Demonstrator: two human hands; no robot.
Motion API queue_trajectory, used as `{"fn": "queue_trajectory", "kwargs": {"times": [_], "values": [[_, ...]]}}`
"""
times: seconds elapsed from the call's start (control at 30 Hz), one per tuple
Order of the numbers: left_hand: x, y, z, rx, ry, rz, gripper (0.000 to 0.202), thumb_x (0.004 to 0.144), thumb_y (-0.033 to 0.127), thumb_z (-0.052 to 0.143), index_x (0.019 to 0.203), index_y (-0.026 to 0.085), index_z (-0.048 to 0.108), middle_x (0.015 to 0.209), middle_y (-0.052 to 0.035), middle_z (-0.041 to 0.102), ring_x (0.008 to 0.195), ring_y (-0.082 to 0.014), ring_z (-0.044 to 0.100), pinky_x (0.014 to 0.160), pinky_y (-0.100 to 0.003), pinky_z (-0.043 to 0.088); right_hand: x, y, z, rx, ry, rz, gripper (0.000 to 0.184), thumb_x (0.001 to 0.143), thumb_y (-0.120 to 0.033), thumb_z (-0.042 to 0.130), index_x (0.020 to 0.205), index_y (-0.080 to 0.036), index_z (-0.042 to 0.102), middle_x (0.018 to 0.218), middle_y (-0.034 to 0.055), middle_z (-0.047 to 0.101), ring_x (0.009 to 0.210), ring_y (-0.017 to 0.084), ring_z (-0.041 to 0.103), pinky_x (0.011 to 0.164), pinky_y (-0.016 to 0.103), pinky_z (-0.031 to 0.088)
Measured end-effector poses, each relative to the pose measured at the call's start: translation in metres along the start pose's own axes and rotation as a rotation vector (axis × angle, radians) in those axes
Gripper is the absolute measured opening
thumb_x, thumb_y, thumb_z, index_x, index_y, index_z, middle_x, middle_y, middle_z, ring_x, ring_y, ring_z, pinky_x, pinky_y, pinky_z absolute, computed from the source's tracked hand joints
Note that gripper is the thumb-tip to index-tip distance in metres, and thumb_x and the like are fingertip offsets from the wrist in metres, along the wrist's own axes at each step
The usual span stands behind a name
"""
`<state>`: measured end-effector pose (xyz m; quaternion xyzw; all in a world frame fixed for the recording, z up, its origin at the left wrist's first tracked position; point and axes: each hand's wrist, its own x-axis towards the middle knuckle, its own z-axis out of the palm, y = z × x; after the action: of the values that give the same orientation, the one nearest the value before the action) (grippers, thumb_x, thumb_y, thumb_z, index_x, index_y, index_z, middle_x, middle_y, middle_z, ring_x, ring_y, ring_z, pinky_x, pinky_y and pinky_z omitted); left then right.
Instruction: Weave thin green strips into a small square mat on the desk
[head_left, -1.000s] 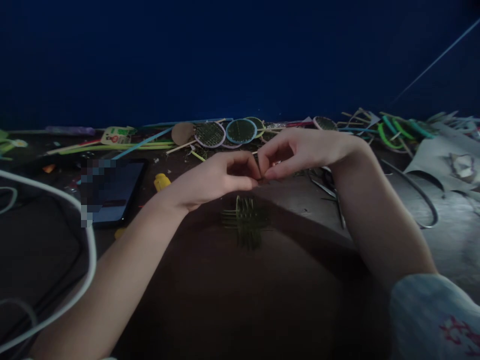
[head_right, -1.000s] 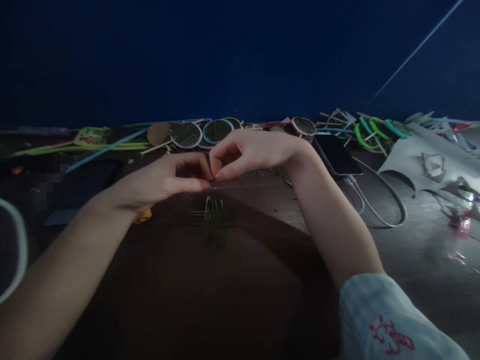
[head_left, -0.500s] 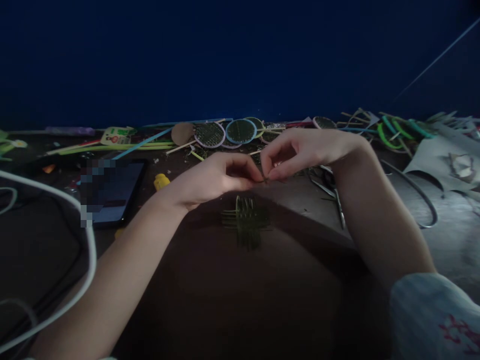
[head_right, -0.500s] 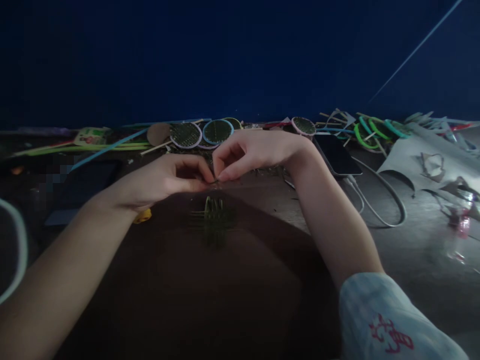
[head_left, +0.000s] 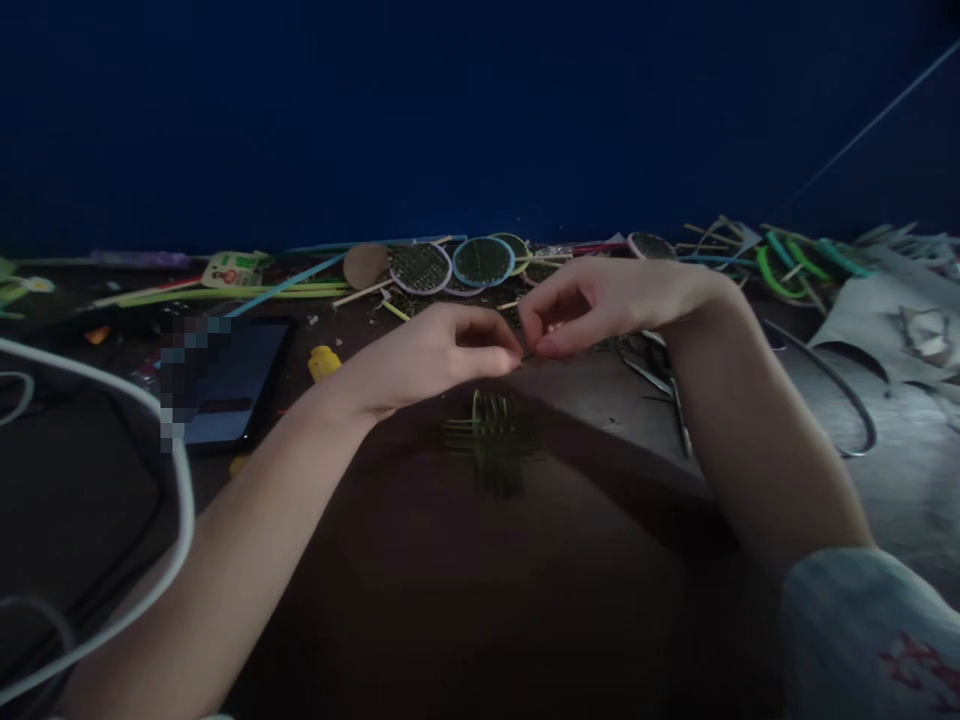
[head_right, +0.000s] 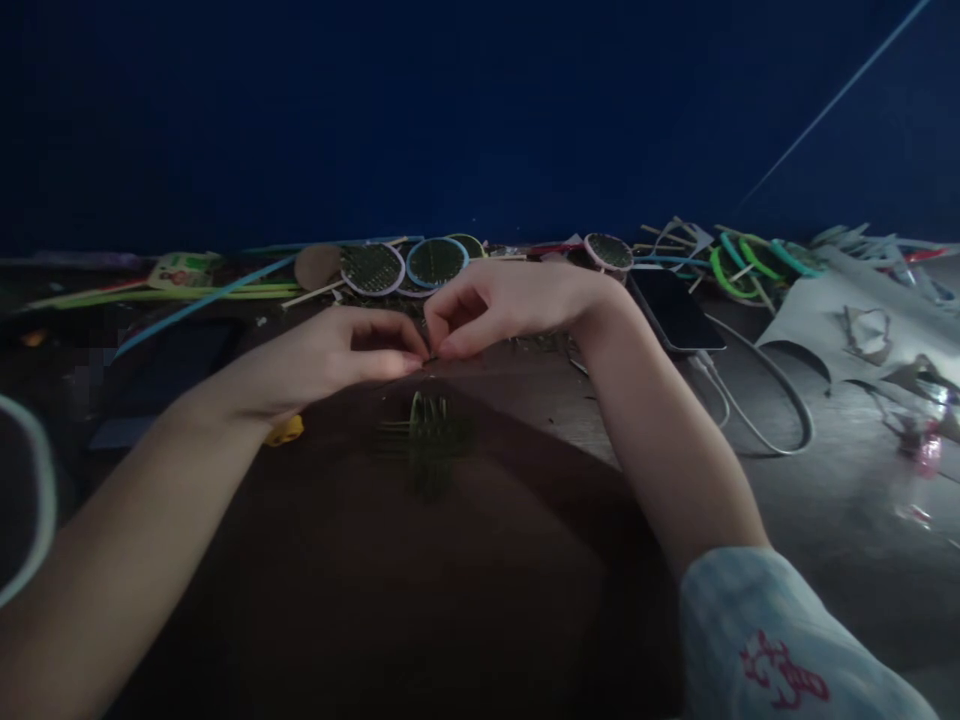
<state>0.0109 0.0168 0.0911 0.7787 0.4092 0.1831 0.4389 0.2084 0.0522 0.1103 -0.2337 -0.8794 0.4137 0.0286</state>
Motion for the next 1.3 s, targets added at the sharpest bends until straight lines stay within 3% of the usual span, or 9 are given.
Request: {"fn": "queue_trajectory", "kwargs": {"times": [0.17,0.57,0.9,1.07,1.3], "values": [[0.0018,-0.0033,0.0017,0.044,0.021,0.028,0.016,0.069,0.027,0.053,0.076,0.017,0.063,0.077,0.0005,0.062,0.074,-0.0141,0.057,0.070,-0.026,0.041,0.0022,-0.0025,0.0017,-0.018,-0.010,0.042,0.012,0.081,-0.022,0.053,0.072,-0.013,0.055,0.061,-0.0041,0.048,0.053,0.004,0.039,0.049,0.019,0.029],[-0.0012,0.0018,0.0002,0.079,0.005,0.084,0.015,0.067,0.025,0.055,0.074,0.017,0.065,0.072,0.0005,0.063,0.069,-0.0135,0.056,0.066,-0.025,0.041,-0.0010,0.0013,0.0001,-0.003,-0.046,-0.076,0.017,0.084,-0.027,0.052,0.076,-0.012,0.055,0.063,-0.0038,0.048,0.055,0.003,0.039,0.050,0.017,0.030],[-0.0028,0.0054,0.0005,0.041,0.009,0.076,0.019,0.068,0.024,0.052,0.078,0.017,0.067,0.074,0.0002,0.064,0.071,-0.0133,0.056,0.066,-0.024,0.041,-0.0019,-0.0017,0.0006,0.021,-0.029,-0.064,0.017,0.084,-0.027,0.051,0.075,-0.012,0.054,0.062,-0.0044,0.047,0.054,0.002,0.039,0.050,0.017,0.030],[-0.0023,0.0029,0.0032,0.052,0.053,0.077,0.017,0.069,0.027,0.053,0.074,0.016,0.065,0.073,0.0003,0.062,0.070,-0.0130,0.055,0.066,-0.025,0.041,0.0002,-0.0019,0.0019,0.020,-0.006,-0.023,0.014,0.082,-0.022,0.053,0.072,-0.012,0.055,0.059,-0.0047,0.045,0.051,0.002,0.036,0.047,0.017,0.027],[-0.0002,-0.0021,0.0055,0.116,0.106,0.127,0.012,0.066,0.022,0.053,0.070,0.015,0.062,0.073,0.0005,0.061,0.071,-0.0130,0.055,0.067,-0.026,0.040,0.0001,-0.0029,0.0018,-0.029,-0.025,-0.016,0.017,0.085,-0.026,0.048,0.077,-0.013,0.056,0.064,-0.0033,0.047,0.057,0.003,0.039,0.052,0.018,0.030]]}}
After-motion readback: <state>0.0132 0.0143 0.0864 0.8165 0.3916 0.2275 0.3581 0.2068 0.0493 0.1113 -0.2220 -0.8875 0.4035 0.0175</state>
